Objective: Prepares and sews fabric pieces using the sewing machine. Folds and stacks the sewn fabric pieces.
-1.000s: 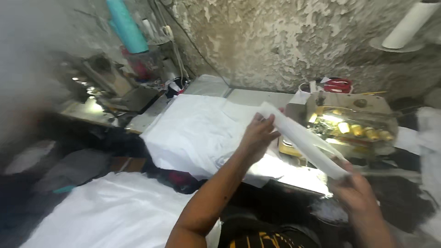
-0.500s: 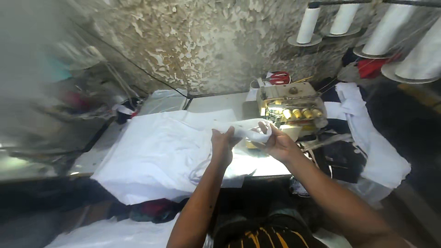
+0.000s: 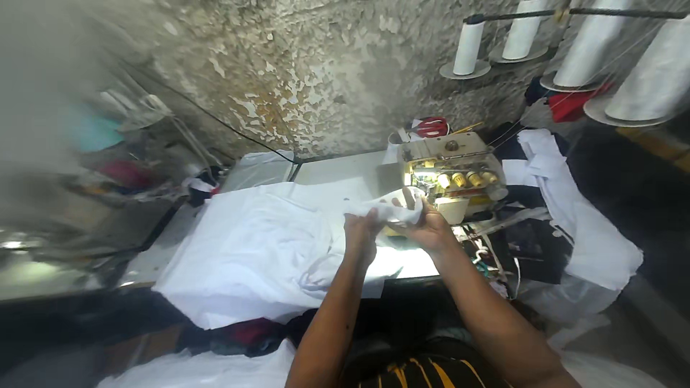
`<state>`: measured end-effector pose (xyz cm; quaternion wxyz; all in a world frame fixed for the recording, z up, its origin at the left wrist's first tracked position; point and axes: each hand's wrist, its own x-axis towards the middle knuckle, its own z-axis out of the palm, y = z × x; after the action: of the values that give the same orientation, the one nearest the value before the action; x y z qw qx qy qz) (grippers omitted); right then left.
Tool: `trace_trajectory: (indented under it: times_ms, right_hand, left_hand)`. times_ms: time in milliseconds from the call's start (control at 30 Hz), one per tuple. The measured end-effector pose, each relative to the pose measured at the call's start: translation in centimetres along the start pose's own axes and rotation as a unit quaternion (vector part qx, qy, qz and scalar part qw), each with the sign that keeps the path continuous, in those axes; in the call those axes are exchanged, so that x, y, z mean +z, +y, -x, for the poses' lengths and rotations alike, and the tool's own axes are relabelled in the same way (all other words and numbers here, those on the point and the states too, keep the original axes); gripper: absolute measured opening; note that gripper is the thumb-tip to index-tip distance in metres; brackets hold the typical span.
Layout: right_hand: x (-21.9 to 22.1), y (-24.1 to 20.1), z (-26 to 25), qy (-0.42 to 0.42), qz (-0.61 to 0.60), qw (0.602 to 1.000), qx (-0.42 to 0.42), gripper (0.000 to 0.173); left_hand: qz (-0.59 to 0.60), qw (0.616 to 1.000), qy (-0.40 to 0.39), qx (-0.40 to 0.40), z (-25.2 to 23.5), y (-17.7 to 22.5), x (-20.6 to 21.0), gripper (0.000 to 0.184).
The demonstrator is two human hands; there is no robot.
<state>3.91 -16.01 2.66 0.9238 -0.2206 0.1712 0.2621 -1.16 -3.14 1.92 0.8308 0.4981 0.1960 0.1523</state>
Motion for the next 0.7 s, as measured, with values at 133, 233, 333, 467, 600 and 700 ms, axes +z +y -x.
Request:
trace_trajectory:
  times_ms: [133, 233, 333, 467, 600, 700]
  right_hand:
    - [-1.5, -1.9, -0.1, -0.052, -0.006, 0.998, -0.032, 0.045]
    - [-1.3, -2.0, -0.1, -0.029, -0.048, 0.998, -0.032, 0.041]
    - [-1.2, -2.5, 0.0, -0.010, -0.047, 0.998, -0.039, 0.040]
    - [-0.8, -1.9, 0.3, -0.001, -0.040, 0.998, -0.057, 0.041]
    - [-0.2, -0.8, 0.7, -0.015, -0.064, 0.997, -0.028, 0.044]
    - [-0.2, -0.8, 1.2, -0.023, -0.051, 0.998, -0.002, 0.046]
  left_hand:
    - [0.080, 0.997, -0.007, 0.023, -0.7, 1.4, -1.6, 0.025]
    - [0.098, 0.995, 0.011, 0.028, -0.4, 1.4, -1.5, 0.016]
    - [0.075, 0.996, 0.044, 0.024, -0.2, 1.4, -1.5, 0.014]
    - [0.047, 0.997, 0.060, 0.007, 0.0, 1.1, -1.3, 0.019]
    - [0.030, 0.998, 0.051, -0.004, 0.3, 0.4, -0.3, 0.030]
    - [0.026, 0.998, 0.055, 0.004, 0.3, 0.2, -0.2, 0.036]
